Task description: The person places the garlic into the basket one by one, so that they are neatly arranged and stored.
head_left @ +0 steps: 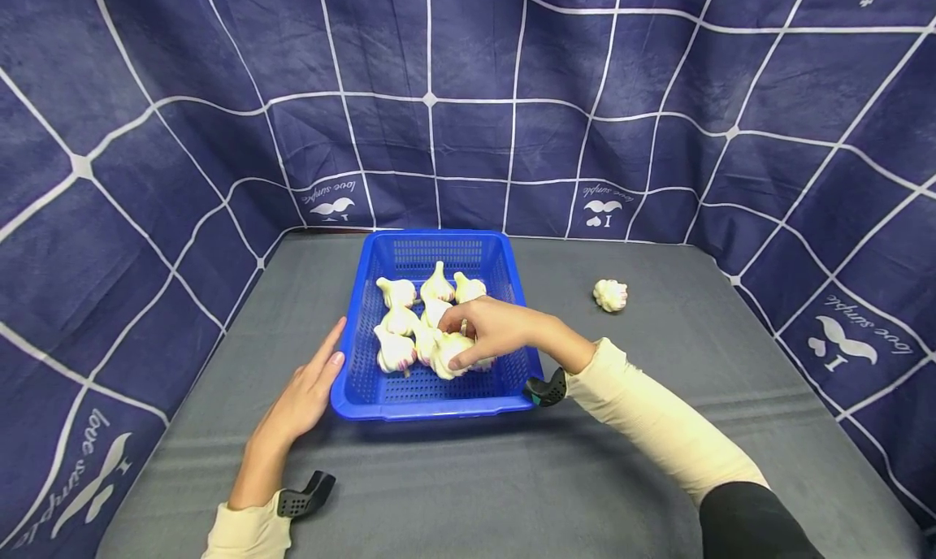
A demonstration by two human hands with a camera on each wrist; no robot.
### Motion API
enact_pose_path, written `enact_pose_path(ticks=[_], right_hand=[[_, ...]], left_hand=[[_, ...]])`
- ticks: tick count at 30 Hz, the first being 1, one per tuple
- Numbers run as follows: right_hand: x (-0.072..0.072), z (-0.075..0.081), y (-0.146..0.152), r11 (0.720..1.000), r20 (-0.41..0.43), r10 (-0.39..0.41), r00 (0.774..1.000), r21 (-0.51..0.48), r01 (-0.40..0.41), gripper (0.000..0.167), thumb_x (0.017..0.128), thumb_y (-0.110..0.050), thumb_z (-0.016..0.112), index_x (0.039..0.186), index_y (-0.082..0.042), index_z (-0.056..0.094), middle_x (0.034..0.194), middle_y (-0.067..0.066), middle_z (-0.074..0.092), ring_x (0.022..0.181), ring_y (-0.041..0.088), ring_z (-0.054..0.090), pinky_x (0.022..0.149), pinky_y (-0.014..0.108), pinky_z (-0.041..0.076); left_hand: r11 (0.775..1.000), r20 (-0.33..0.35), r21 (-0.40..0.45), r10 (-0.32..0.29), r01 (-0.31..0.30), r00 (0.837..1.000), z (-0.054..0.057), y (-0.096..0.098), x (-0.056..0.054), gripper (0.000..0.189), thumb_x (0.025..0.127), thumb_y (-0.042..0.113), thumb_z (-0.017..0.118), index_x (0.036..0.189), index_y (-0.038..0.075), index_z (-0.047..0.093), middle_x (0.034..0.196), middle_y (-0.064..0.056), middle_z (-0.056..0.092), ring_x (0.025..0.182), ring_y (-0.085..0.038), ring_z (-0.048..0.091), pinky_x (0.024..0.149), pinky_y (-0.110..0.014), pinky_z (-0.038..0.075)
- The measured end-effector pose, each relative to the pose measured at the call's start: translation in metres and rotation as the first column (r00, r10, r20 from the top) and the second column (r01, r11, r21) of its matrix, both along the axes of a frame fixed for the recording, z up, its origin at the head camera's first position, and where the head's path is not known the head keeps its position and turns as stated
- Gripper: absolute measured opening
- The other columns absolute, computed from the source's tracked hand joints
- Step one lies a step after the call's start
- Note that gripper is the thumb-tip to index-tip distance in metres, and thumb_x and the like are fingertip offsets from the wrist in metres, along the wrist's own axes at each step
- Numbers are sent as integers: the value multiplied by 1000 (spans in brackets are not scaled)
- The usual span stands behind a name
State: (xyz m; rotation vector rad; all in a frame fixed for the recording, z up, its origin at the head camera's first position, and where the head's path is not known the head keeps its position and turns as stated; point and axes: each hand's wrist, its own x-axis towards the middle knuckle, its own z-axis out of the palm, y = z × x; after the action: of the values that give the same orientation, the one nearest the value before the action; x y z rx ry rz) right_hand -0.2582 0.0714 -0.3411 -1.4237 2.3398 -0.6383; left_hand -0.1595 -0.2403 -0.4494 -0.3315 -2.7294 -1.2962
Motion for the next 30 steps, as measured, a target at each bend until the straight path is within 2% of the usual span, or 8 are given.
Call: enact_pose_path(ticks=[7, 15, 21, 25, 27, 30], right_hand=[[0, 2, -20, 998, 0, 55, 998, 40, -55, 43, 82, -27, 81, 114, -2, 66, 100, 2, 68, 74, 7, 62, 72, 20, 50], [-3, -7, -38, 991, 107, 120, 987, 41, -125, 43, 82, -25, 82, 117, -4, 67, 104, 1, 68, 76, 9, 66, 74, 21, 51], [-7, -11, -52, 989, 81, 128, 988, 67, -134, 42, 80, -28, 84, 111, -5, 68, 99, -1, 69, 73, 8, 65, 75, 20, 49], [-11, -14, -60, 988, 65, 116, 991, 93, -122, 39, 79, -29, 85, 107, -7, 69, 97, -2, 69, 84, 13, 66, 79, 19, 47], [-13, -15, -64, 988, 94, 102, 990, 104, -112, 38, 78, -28, 85, 105, -7, 69, 94, -2, 69, 81, 18, 67, 74, 21, 51], [-15, -18, -69, 987, 183, 78, 980, 124, -102, 37, 78, -25, 86, 104, -7, 67, 90, -2, 68, 70, 21, 69, 61, 25, 54]], left_hand=[[1000, -2, -7, 10, -10, 1000, -1, -1, -1, 55, 108, 35, 29, 160, 21, 16, 156, -22, 31, 135, -50, 36, 106, -67, 27], [1000, 1, -14, 8, -8, 1000, -1, -1, 0, 55, 109, 35, 28, 160, 20, 17, 156, -22, 31, 135, -50, 37, 106, -67, 27], [999, 2, -31, 12, -12, 1000, 0, -2, 0, 54, 109, 36, 28, 159, 18, 20, 153, -23, 35, 133, -49, 41, 105, -66, 29], [999, 4, -37, 15, -15, 1000, 0, -2, 0, 55, 109, 36, 28, 159, 17, 20, 153, -23, 36, 133, -49, 41, 105, -66, 29], [999, 5, -36, 17, -17, 1000, 0, -3, 0, 55, 109, 36, 28, 159, 18, 20, 153, -23, 36, 133, -49, 41, 105, -66, 29], [999, 5, -38, 16, -16, 1000, 0, -3, 0, 54, 109, 36, 28, 159, 18, 20, 152, -23, 37, 132, -48, 42, 105, -66, 30]])
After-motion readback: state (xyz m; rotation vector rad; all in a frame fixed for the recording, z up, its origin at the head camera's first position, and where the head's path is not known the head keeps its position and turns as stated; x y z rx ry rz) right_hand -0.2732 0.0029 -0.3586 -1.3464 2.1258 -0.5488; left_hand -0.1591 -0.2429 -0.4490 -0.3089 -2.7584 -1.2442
